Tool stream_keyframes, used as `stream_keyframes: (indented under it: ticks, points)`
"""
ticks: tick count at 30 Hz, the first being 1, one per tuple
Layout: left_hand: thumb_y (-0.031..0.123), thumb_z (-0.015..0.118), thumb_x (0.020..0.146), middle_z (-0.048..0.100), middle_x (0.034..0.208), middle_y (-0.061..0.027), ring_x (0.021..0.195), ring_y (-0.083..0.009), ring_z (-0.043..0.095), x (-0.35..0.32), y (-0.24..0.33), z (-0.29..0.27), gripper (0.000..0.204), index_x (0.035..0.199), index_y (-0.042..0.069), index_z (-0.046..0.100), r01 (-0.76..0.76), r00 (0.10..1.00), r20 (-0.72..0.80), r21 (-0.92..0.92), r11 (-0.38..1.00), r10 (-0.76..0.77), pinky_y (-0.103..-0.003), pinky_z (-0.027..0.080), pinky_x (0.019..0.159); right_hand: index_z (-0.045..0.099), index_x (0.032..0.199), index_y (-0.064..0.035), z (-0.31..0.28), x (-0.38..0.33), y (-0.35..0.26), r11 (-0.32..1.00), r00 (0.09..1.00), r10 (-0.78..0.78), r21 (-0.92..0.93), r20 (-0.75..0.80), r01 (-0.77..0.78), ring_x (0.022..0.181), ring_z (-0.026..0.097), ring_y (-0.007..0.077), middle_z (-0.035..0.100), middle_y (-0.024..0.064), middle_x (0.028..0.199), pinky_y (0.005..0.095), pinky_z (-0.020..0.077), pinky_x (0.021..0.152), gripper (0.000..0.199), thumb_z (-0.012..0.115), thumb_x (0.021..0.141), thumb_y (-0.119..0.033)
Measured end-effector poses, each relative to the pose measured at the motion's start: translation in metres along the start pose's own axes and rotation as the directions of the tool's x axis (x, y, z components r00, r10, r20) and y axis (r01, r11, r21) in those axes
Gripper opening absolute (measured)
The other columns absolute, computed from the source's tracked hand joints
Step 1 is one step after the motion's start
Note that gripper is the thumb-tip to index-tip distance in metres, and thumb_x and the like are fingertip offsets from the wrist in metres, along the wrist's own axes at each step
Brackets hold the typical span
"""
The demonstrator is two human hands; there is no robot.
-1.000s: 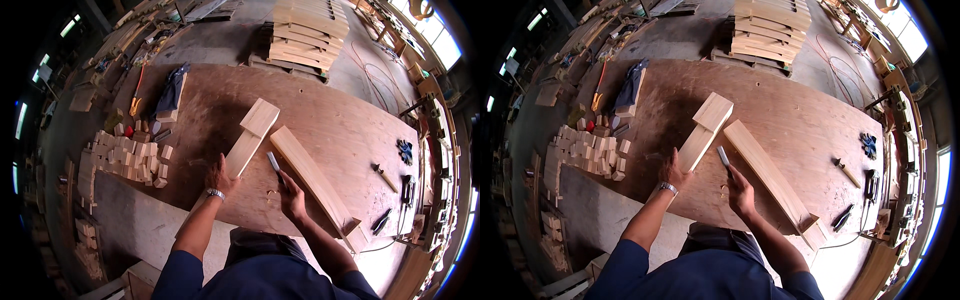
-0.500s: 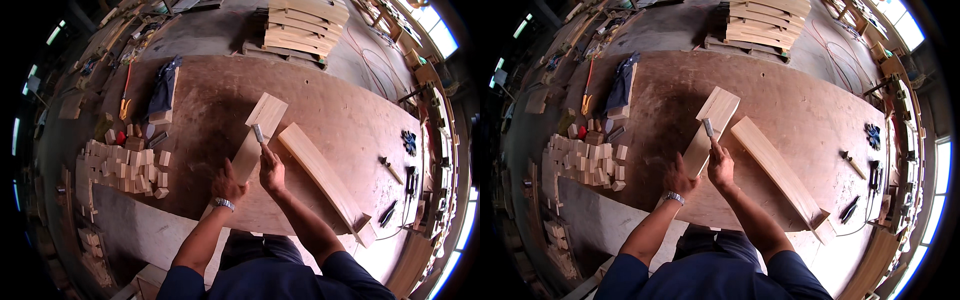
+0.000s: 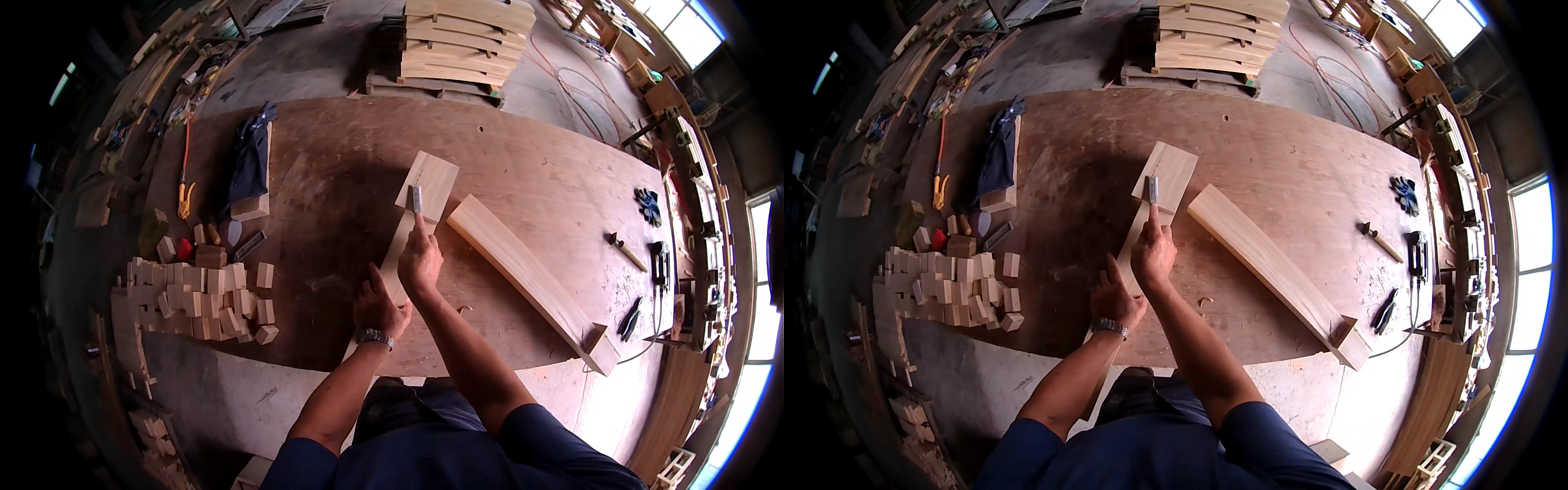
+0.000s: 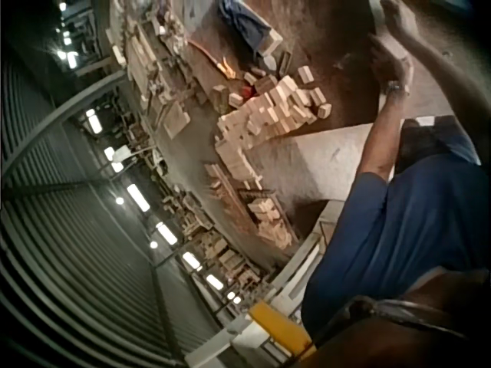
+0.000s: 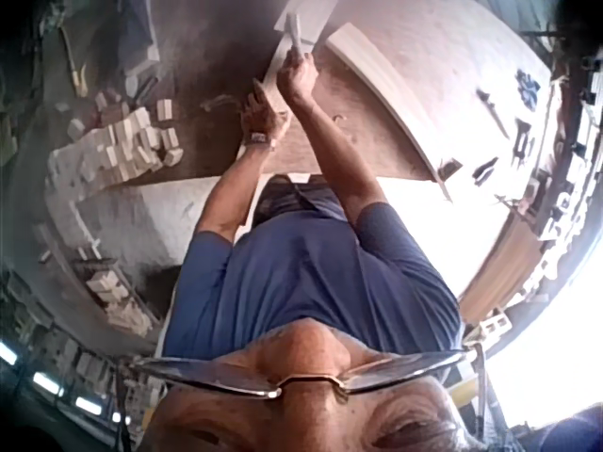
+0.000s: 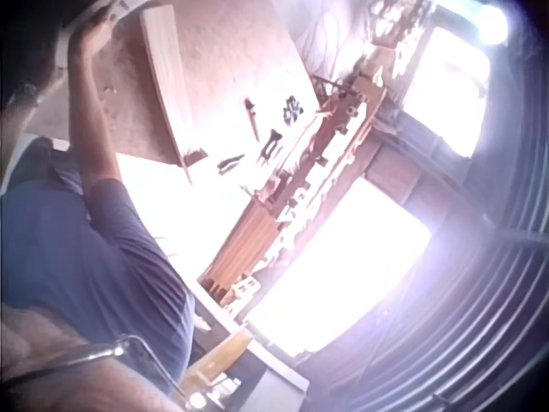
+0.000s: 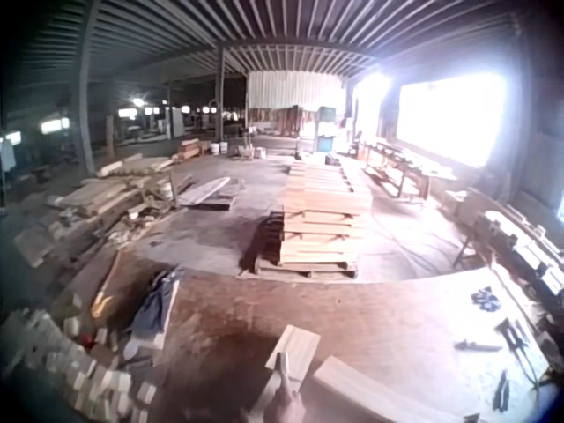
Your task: The person assembles wooden frames by picking up planks from a stack, placing them on a workbench, and joining them with a chisel and pliers. The person repeatedly handles multiple planks, aligns them into rectangular frames, and secures the joints.
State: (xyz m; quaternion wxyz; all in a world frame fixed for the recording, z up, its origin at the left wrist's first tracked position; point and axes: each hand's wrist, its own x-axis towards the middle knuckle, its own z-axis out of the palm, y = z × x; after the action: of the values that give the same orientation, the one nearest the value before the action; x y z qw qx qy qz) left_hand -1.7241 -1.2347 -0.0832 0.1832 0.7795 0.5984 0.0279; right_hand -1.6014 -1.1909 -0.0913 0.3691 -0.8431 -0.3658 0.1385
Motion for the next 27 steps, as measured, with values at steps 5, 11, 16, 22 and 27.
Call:
stream_keyframes:
  ticks: [5,11,16,22,27]
  points:
    - [0.036,0.086,0.072,0.06,0.121,-0.0204,0.104,-0.0378,0.066,-0.002,0.0,-0.005,0.118,0.164,0.002,0.019,-0.018,1.0,-0.004,-0.031,0.999,0.018,-0.048,0.056,0.089,0.053,0.153,-0.0204,0.016,0.011,-0.025,0.992,0.992,0.117,0.058,-0.052,-0.114,0.094,0.069,0.0485,0.07,0.0273,0.106,0.0584,0.0541,0.083,0.052,0.055,0.102,-0.017]
    - [0.032,0.08,0.078,0.057,0.13,-0.0271,0.113,-0.0444,0.062,-0.004,-0.002,-0.009,0.114,0.166,0.005,0.013,-0.007,0.998,0.056,-0.113,0.994,0.013,-0.052,0.054,0.095,0.047,0.156,-0.0128,0.018,0.031,-0.047,0.983,0.985,0.166,0.084,-0.04,-0.162,0.096,0.068,0.0497,0.071,0.0303,0.105,0.0588,0.0534,0.083,0.051,0.05,0.106,-0.023]
    - [0.034,0.083,0.076,0.055,0.136,-0.0273,0.119,-0.0437,0.06,-0.003,-0.008,0.009,0.117,0.166,0.003,0.014,-0.043,0.999,-0.008,-0.135,0.99,0.042,-0.052,0.05,0.102,0.046,0.156,-0.0109,0.027,0.039,-0.055,0.973,0.976,0.217,0.08,-0.024,-0.214,0.096,0.069,0.0491,0.071,0.0308,0.104,0.0576,0.0534,0.083,0.053,0.051,0.105,-0.024]
    - [0.034,0.083,0.076,0.049,0.143,-0.0304,0.122,-0.0469,0.058,-0.005,-0.01,0.016,0.118,0.166,0.005,0.013,-0.085,0.991,-0.111,-0.154,0.984,0.068,-0.055,0.05,0.103,0.039,0.16,-0.015,0.011,0.035,-0.048,0.986,0.982,0.153,-0.088,0.108,-0.144,0.097,0.071,0.0483,0.073,0.0293,0.105,0.0573,0.0544,0.084,0.063,0.054,0.102,-0.036]
    - [0.036,0.084,0.076,0.049,0.144,-0.0287,0.123,-0.0462,0.057,-0.004,-0.009,0.012,0.118,0.166,0.006,0.013,-0.018,1.0,-0.002,-0.163,0.987,0.018,-0.055,0.05,0.103,0.032,0.163,-0.0196,-0.012,0.024,-0.053,0.957,0.953,0.17,-0.273,0.251,-0.099,0.103,0.07,0.0496,0.072,0.0303,0.111,0.0571,0.055,0.088,0.067,0.051,0.102,-0.04]
